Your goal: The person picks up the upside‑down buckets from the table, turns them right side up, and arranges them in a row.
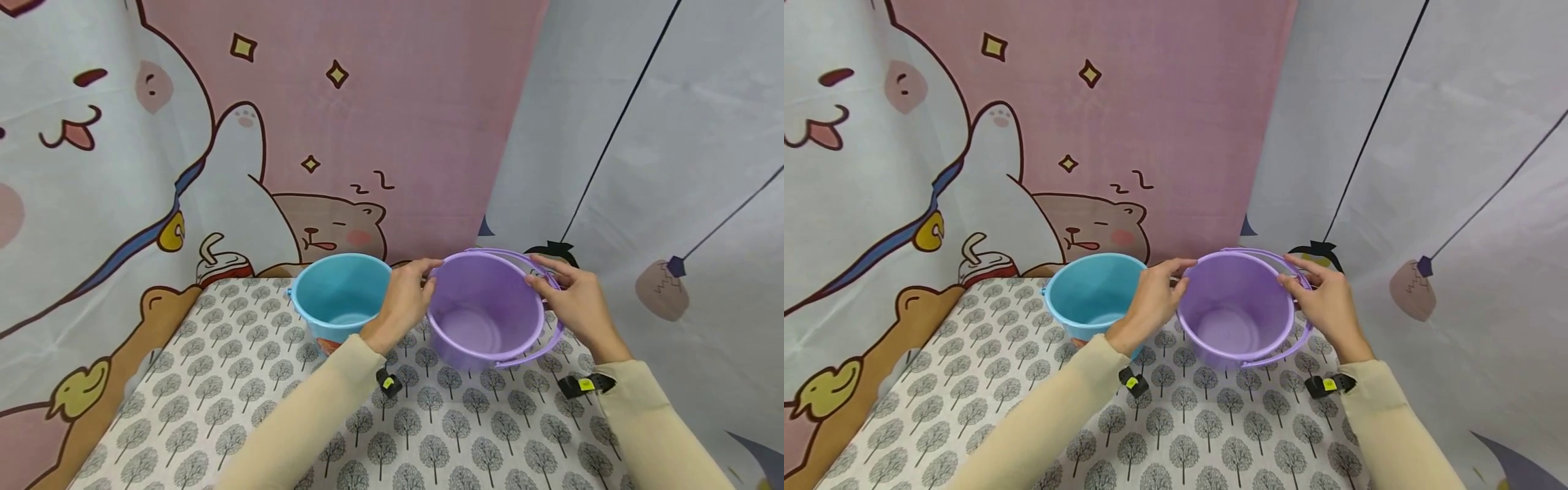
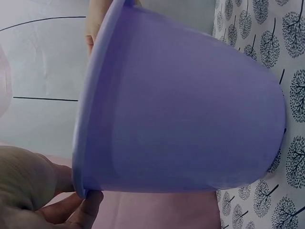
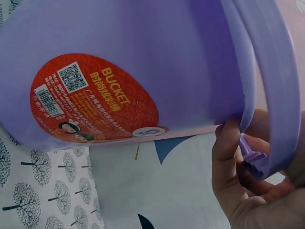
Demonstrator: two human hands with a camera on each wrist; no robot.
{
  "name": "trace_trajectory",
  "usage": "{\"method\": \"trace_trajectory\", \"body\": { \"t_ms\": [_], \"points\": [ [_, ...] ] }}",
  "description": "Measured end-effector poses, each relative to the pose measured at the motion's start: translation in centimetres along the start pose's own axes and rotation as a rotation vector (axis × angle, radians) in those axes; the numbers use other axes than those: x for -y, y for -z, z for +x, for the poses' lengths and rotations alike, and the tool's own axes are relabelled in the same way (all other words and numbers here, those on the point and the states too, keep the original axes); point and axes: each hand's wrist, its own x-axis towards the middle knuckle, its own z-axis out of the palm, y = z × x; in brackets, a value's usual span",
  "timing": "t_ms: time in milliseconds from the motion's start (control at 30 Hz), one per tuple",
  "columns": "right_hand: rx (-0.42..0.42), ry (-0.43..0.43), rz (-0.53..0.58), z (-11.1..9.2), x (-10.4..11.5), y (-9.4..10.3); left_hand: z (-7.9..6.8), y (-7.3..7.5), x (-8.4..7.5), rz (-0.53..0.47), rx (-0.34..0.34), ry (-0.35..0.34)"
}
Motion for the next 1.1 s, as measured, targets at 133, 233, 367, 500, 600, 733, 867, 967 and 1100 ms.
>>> {"method": "trace_trajectory", "body": {
  "t_ms": [133, 233, 367, 500, 600, 733, 867, 967, 1100],
  "points": [
    [0.007, -0.047, 0.053, 0.4, -0.4, 0.0, 0.3, -0.5, 0.1, 0.033, -0.005, 0.008],
    [0.009, -0.084, 0.078, 0.7, -0.7, -0.2, 0.3, -0.8, 0.3, 0.031, 0.006, 0.012],
    [0.019, -0.139, 0.099, 1.1, -1.1, -0.3, 0.2, -1.2, 0.7, 0.064, 0.023, 0.006],
    [0.028, -0.188, 0.106, 1.2, -1.7, -0.3, 0.1, -1.5, 0.9, 0.101, 0.03, -0.013],
    [0.036, -0.215, 0.092, 1.1, -2.2, -0.3, 0.0, -1.5, 0.8, 0.138, 0.043, -0.019],
    [0.063, -0.243, 0.063, 1.0, -2.7, -0.4, -0.1, -1.4, 0.8, 0.154, 0.072, -0.017],
    [0.084, -0.25, 0.008, 0.9, -2.9, -0.6, -0.1, -1.3, 0.8, 0.156, 0.082, -0.02],
    [0.097, -0.254, -0.032, 0.8, -3.0, -0.5, -0.1, -1.2, 0.8, 0.167, 0.08, -0.035],
    [0.136, -0.262, -0.027, 0.5, -2.9, -0.4, -0.2, -1.1, 0.6, 0.178, 0.077, -0.06]
  ]
}}
